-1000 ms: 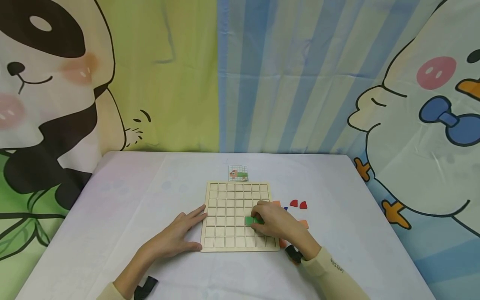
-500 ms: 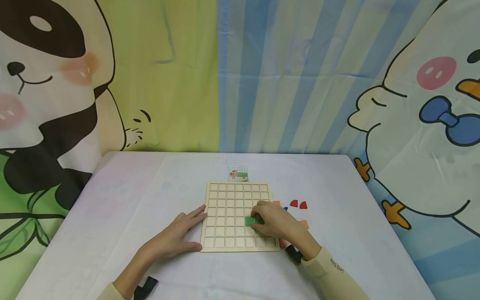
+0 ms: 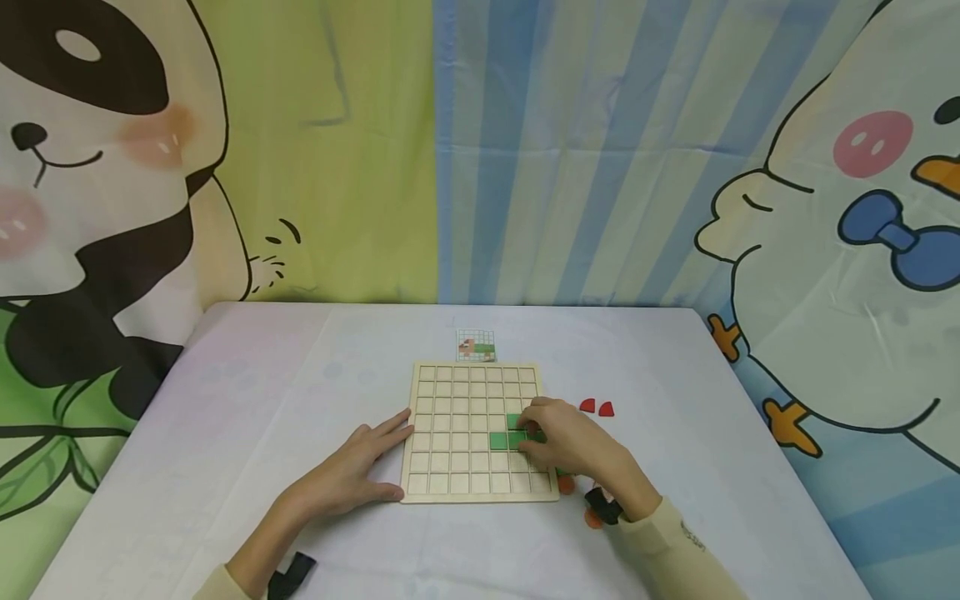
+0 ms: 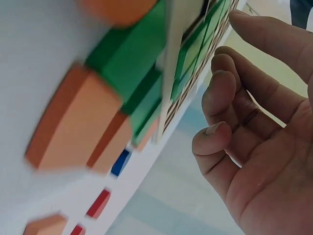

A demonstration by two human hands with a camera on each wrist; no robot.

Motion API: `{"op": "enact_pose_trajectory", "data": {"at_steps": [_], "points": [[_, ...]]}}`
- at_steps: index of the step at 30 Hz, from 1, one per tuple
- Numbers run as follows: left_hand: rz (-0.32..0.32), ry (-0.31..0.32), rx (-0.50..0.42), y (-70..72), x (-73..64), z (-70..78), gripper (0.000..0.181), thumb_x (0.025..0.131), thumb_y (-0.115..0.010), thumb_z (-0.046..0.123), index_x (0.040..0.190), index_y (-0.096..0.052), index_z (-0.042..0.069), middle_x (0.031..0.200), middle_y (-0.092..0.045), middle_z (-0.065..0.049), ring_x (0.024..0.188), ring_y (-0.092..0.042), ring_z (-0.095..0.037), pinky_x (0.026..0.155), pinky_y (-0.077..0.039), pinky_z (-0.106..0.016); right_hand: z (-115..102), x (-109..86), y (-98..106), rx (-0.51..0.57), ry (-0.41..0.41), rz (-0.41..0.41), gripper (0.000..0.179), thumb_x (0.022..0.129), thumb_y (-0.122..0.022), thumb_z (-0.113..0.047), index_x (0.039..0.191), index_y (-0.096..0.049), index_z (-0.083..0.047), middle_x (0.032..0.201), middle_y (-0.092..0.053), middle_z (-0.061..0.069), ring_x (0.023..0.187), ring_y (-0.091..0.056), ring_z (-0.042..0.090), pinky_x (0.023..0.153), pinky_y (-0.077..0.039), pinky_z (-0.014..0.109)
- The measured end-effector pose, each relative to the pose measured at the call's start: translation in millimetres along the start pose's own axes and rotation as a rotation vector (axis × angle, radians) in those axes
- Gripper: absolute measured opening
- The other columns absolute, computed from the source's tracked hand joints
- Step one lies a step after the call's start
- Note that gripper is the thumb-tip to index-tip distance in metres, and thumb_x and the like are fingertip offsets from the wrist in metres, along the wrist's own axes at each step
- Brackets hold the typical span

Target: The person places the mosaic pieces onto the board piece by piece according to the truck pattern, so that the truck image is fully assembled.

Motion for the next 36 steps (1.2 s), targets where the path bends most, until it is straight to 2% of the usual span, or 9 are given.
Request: {"op": "enact_pose_trajectory", "data": {"at_steps": [11,20,36], "points": [[0.005,-0.02,0.021,0.3,0.5,-1.0,0.092,0.08,-0.09,0.037,0.159,-0.049,0.01,0.177,-0.028,-0.004,0.105,-0.04,-0.011,0.09,-0.042,-0.025,28,-16.3,16,0.059,-0.084,0.036,0.023,0.092,-0.082,-0.016,0.111,-0.078,-0.005,0.092,-0.065,-0.008,0.082,-0.057,0.01,0.071,-0.049,0.022],[0.004,-0.026,0.013,1.2,0.3,0.0,0.092,0.081,-0.09,0.037,0.159,-0.049,0.009,0.177,-0.028,-0.006,0.104,-0.04,-0.011,0.089,-0.041,-0.024,45,-24.4,22,0.04,-0.141,0.049,0.018,0.091,-0.081,-0.011,0.107,-0.078,-0.006,0.089,-0.066,-0.007,0.079,-0.056,0.009,0.068,-0.048,0.023],[0.0,-0.018,-0.001,0.5,0.9,0.2,0.093,0.08,-0.091,0.036,0.158,-0.049,0.009,0.177,-0.028,-0.006,0.103,-0.04,-0.013,0.087,-0.04,-0.023,53,-34.1,16,0.021,-0.13,0.018,0.011,0.091,-0.077,-0.011,0.101,-0.077,-0.006,0.086,-0.064,-0.007,0.077,-0.054,0.007,0.07,-0.048,0.022]]}}
Point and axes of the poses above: each hand's wrist, its own x-axis towards the middle knuckle, its own y-axis out of the back of the hand, z = x × y, the point moved 5 cm from there along x, towards the middle knuckle
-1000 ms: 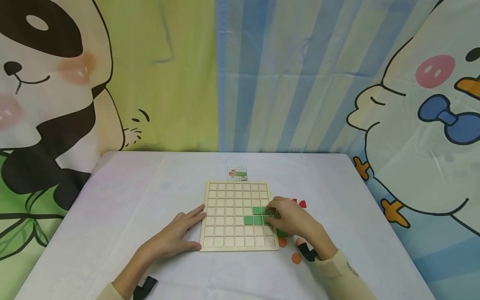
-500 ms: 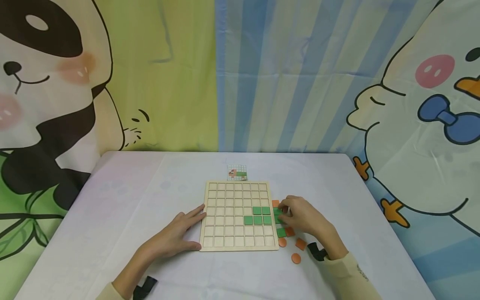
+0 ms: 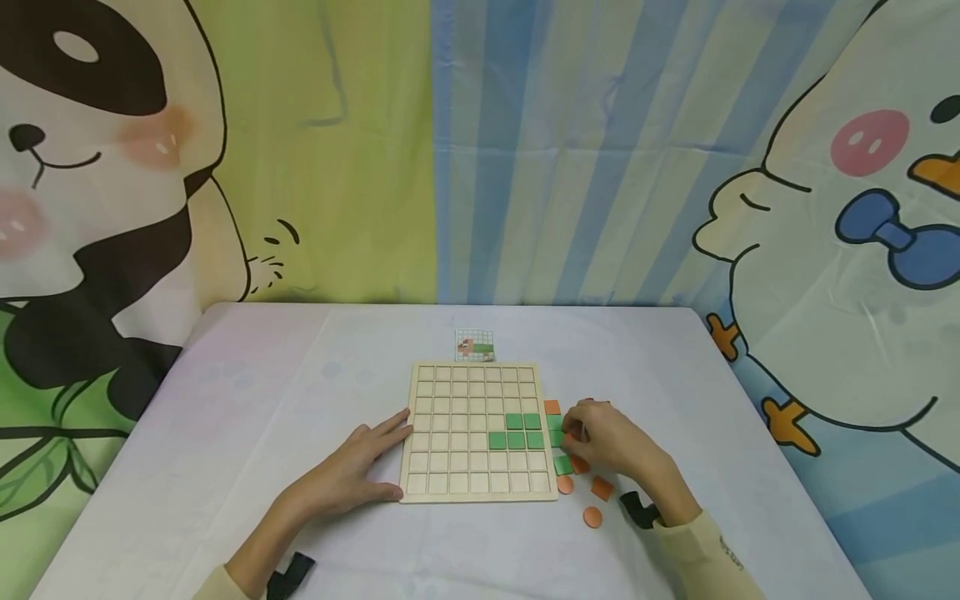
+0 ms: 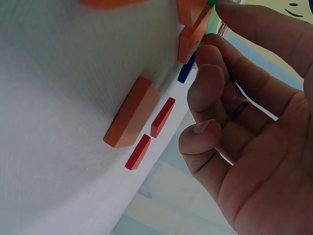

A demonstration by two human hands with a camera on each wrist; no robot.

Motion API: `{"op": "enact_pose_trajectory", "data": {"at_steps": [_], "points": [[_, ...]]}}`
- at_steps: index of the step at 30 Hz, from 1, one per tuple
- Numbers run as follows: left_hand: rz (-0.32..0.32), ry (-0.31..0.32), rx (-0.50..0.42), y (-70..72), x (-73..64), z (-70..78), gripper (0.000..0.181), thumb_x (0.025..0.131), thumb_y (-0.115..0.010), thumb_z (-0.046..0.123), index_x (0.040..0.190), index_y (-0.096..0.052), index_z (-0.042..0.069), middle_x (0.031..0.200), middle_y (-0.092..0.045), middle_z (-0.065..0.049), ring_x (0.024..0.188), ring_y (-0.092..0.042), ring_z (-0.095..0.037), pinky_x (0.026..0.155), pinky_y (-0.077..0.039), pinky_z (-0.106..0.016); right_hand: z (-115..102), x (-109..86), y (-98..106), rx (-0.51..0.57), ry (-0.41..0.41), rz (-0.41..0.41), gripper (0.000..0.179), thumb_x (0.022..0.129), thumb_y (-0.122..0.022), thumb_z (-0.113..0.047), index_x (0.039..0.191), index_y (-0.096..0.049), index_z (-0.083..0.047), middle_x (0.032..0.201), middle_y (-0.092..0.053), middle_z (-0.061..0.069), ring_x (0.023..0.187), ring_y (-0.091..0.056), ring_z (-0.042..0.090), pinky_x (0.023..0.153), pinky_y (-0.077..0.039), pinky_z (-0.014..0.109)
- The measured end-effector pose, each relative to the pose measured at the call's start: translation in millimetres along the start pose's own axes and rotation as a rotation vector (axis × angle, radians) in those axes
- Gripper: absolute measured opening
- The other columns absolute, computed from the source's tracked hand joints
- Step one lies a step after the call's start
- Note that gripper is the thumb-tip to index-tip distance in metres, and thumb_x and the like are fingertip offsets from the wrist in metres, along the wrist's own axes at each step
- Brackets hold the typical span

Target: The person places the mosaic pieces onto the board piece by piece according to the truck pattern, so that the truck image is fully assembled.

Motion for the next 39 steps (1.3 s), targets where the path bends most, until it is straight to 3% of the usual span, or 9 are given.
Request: {"op": "enact_pose_trajectory", "data": {"at_steps": [21,39], "points": [[0.009,0.01,0.012,-0.6,-0.4,-0.7,0.093,0.079,-0.091,0.036,0.158,-0.05,0.01,0.177,-0.028,-0.004,0.104,-0.04,-0.011,0.088,-0.041,-0.023,-1.3,-1.5,-2.0,-0.012,0.004,0.015,0.014,0.089,-0.081,-0.012,0.102,-0.077,-0.007,0.085,-0.068,-0.008,0.074,-0.055,0.004,0.069,-0.049,0.022],[0.004,0.003,0.015,-2.9,0.2,-3.0,0.092,0.08,-0.091,0.035,0.159,-0.049,0.01,0.178,-0.027,-0.004,0.105,-0.04,-0.011,0.09,-0.041,-0.024,-0.6,-3.3,-2.5,0.001,-0.023,-0.018,0.023,0.088,-0.085,-0.015,0.108,-0.078,-0.007,0.087,-0.069,-0.006,0.075,-0.055,0.005,0.07,-0.049,0.023]]}}
Point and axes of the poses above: each hand's wrist, its own x-axis towards the middle knuckle, its own y-axis out of the back of the hand, z = x × y, the point moved 5 cm from there along x, towards the middle knuckle
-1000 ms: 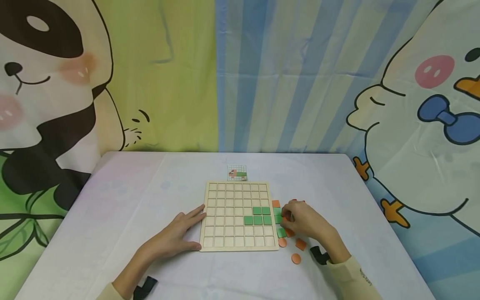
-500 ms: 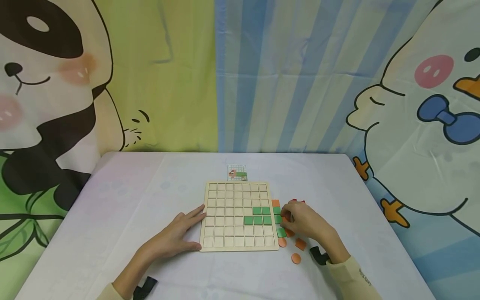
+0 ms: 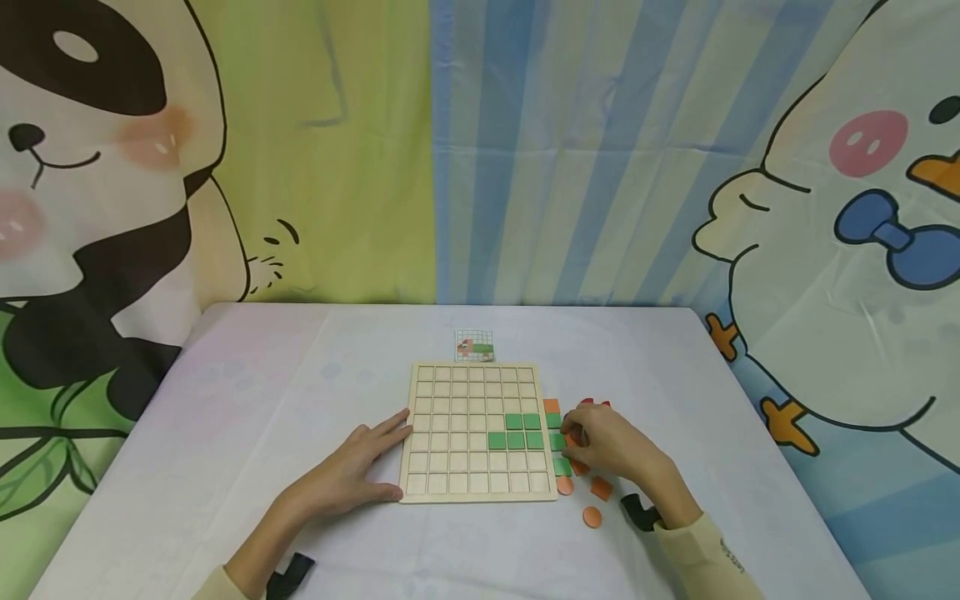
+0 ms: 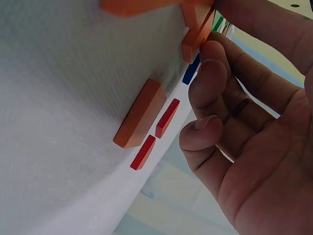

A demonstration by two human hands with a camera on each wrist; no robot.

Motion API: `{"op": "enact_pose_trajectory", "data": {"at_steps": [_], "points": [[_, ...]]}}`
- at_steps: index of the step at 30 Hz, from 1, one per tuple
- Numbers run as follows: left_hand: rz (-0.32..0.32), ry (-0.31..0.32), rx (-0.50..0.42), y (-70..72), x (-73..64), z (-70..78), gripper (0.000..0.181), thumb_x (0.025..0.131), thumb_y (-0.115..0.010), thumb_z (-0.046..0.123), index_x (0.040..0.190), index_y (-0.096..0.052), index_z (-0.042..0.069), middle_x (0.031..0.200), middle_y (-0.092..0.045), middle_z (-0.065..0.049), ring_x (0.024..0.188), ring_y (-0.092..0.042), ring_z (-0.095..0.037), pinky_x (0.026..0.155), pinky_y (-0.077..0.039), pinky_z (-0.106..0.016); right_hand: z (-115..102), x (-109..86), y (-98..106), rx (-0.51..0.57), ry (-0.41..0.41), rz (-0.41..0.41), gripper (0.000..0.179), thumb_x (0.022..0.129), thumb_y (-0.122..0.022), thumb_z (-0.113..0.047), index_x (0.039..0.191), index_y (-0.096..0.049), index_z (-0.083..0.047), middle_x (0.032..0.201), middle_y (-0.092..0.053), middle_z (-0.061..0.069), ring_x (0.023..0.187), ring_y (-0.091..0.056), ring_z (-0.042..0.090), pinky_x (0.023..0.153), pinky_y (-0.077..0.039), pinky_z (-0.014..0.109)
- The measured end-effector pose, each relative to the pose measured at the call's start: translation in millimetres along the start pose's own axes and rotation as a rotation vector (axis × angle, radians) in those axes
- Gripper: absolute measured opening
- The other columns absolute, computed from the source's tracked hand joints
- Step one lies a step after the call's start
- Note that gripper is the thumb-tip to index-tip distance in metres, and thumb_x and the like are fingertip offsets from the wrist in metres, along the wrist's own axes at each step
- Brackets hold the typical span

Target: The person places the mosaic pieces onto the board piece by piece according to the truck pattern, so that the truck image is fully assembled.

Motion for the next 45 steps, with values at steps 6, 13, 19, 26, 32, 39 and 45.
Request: {"op": "enact_pose_trajectory", "data": {"at_steps": [6,13,19,26,32,39,45], "points": [[-0.002,0.007,0.005,-0.7,0.5,-0.7,0.093,0.08,-0.091,0.033,0.159,-0.049,0.01,0.178,-0.027,-0.003,0.106,-0.04,-0.012,0.09,-0.041,-0.024,-0.5,1.3,-0.4,-0.013,0.002,-0.001,0.023,0.087,-0.086,-0.016,0.107,-0.078,-0.007,0.087,-0.069,-0.006,0.074,-0.055,0.005,0.07,-0.049,0.023],[-0.004,0.001,0.01,-0.7,-0.1,-0.3,0.093,0.08,-0.091,0.034,0.159,-0.049,0.01,0.178,-0.027,-0.004,0.106,-0.04,-0.011,0.09,-0.041,-0.024,-0.2,0.5,-1.3,-0.017,-0.005,-0.006,0.021,0.088,-0.084,-0.015,0.106,-0.078,-0.007,0.085,-0.067,-0.007,0.073,-0.054,0.006,0.068,-0.048,0.023],[-0.004,0.01,0.01,-0.7,-0.2,-0.7,0.093,0.08,-0.091,0.033,0.159,-0.049,0.01,0.178,-0.027,-0.003,0.106,-0.04,-0.011,0.09,-0.041,-0.024,-0.8,1.5,-1.2,-0.028,0.013,-0.002,0.02,0.089,-0.082,-0.013,0.107,-0.078,-0.006,0.086,-0.068,-0.007,0.073,-0.053,0.006,0.069,-0.047,0.022],[-0.004,0.016,0.004,-0.6,-0.2,-0.8,0.093,0.08,-0.091,0.032,0.159,-0.049,0.01,0.178,-0.027,-0.003,0.106,-0.04,-0.012,0.09,-0.041,-0.024,-2.4,2.3,0.5,-0.045,0.038,0.003,0.02,0.088,-0.081,-0.013,0.107,-0.078,-0.005,0.089,-0.07,-0.004,0.074,-0.053,0.005,0.069,-0.048,0.022],[-0.005,0.019,0.012,0.6,-0.2,-0.1,0.093,0.08,-0.091,0.033,0.159,-0.049,0.011,0.178,-0.027,-0.002,0.108,-0.04,-0.012,0.092,-0.042,-0.025,-1.2,0.9,1.1,-0.036,0.05,0.014,0.019,0.089,-0.075,-0.008,0.107,-0.078,-0.005,0.09,-0.071,-0.003,0.074,-0.056,0.007,0.069,-0.049,0.022],[-0.003,0.016,0.005,2.2,-1.0,2.0,0.093,0.08,-0.091,0.034,0.159,-0.048,0.01,0.178,-0.027,-0.002,0.108,-0.04,-0.012,0.094,-0.042,-0.026,0.5,0.9,1.4,-0.036,0.057,0.022,0.017,0.088,-0.077,-0.01,0.105,-0.077,-0.006,0.089,-0.07,-0.004,0.075,-0.056,0.006,0.07,-0.049,0.022],[0.002,0.009,0.005,2.6,-1.1,3.0,0.092,0.08,-0.091,0.034,0.159,-0.049,0.009,0.177,-0.028,-0.003,0.107,-0.04,-0.012,0.093,-0.042,-0.026,-3.4,4.1,3.3,-0.024,0.06,0.028,0.017,0.087,-0.081,-0.014,0.102,-0.077,-0.007,0.086,-0.065,-0.005,0.077,-0.054,0.006,0.07,-0.048,0.022]]}}
Point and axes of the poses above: each hand's wrist, its own x-axis towards the middle knuckle, its own y-axis out of the back of the hand, z = x × y, the point moved 5 cm from there along x, towards the middle knuckle
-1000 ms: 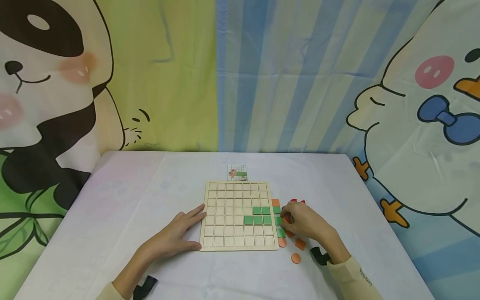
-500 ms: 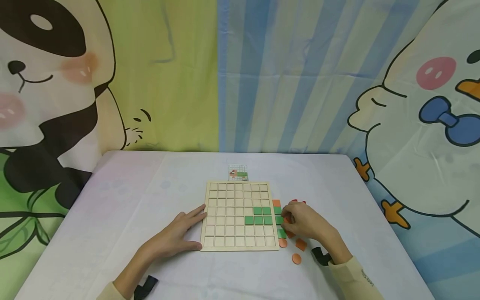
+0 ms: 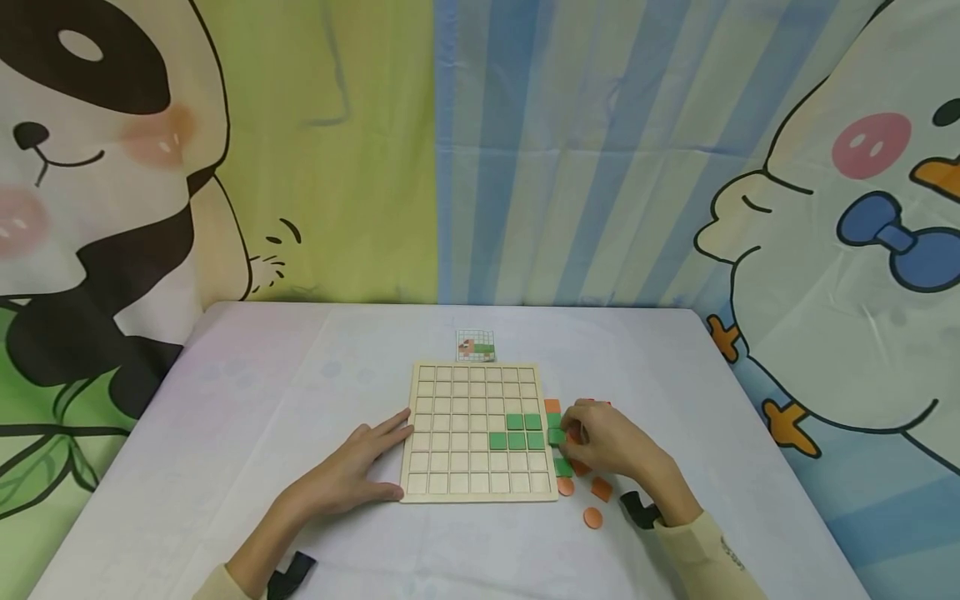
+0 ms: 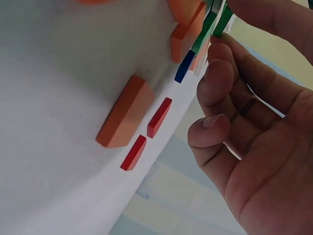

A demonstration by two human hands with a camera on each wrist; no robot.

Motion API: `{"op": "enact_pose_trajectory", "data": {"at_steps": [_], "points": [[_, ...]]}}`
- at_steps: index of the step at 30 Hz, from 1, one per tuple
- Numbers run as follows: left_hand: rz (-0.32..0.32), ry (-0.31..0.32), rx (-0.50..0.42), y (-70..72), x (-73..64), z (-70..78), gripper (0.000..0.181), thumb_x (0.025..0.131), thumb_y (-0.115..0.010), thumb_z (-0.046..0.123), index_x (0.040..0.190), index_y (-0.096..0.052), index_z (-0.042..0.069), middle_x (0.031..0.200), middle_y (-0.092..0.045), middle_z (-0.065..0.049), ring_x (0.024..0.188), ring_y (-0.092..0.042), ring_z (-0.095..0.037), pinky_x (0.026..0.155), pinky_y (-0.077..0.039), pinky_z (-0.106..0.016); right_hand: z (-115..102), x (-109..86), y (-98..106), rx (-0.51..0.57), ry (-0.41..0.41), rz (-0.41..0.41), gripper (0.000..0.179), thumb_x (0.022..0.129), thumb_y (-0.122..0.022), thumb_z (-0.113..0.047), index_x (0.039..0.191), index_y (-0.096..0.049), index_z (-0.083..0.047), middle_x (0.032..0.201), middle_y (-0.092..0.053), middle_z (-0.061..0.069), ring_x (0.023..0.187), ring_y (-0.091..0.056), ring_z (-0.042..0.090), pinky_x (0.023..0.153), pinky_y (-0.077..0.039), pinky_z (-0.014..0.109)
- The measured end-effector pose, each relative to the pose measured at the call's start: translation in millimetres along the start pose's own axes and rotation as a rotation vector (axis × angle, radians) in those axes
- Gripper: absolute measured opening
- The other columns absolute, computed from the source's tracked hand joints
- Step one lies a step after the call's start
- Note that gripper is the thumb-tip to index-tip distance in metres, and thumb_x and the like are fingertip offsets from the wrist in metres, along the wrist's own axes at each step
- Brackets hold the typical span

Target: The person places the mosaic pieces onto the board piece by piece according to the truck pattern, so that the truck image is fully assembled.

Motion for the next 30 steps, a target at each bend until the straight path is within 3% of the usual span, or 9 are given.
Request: {"op": "enact_pose_trajectory", "data": {"at_steps": [30], "points": [[-0.006,0.007,0.005,-1.7,0.6,-1.6,0.092,0.08,-0.091,0.033,0.159,-0.049,0.011,0.178,-0.027,-0.001,0.11,-0.041,-0.012,0.096,-0.043,-0.027,-41,35.3,-8,-0.002,0.097,0.017,0.014,0.091,-0.081,-0.018,0.101,-0.077,-0.009,0.09,-0.069,-0.001,0.079,-0.056,0.01,0.072,-0.049,0.023]]}}
Point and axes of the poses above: each hand's wrist, its own x-axis towards the middle knuckle, its own y-axis out of the back of the hand, z = x × y, the point moved 5 cm from there along x, towards the middle knuckle
